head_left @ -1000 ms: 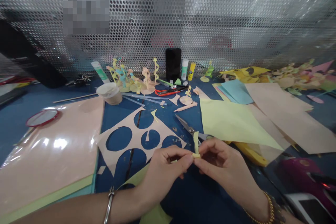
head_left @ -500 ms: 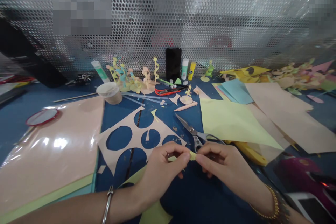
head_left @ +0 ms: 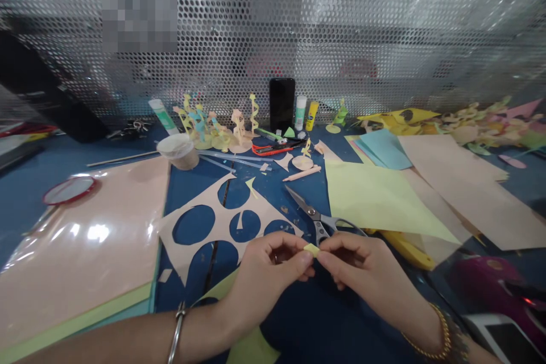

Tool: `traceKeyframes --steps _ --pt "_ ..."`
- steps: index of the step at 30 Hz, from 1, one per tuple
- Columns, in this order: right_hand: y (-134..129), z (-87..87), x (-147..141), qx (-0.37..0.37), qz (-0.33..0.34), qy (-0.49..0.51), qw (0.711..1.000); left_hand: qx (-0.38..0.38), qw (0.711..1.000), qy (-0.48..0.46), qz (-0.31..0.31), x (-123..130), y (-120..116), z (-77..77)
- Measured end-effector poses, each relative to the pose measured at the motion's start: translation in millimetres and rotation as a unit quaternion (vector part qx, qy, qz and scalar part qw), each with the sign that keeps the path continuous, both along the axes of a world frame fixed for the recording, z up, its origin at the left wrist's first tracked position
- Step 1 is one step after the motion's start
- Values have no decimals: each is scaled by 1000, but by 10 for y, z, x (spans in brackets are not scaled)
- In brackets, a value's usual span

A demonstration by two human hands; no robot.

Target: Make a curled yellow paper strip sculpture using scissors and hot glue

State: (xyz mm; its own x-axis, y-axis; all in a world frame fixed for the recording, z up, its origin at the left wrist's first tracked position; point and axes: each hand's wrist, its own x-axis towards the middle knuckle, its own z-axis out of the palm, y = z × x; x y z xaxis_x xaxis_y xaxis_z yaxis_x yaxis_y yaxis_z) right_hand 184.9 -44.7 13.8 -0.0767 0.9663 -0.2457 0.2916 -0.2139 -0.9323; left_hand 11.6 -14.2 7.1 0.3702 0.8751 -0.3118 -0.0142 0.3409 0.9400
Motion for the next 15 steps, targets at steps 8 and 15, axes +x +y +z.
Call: traceKeyframes --steps 8,15 --pt "-22 -2 5 5 -4 -4 1000 64 998 0 -9 -34 -8 -18" --pt "-22 36 -22 2 2 8 1000 53 999 7 4 -26 -6 -9"
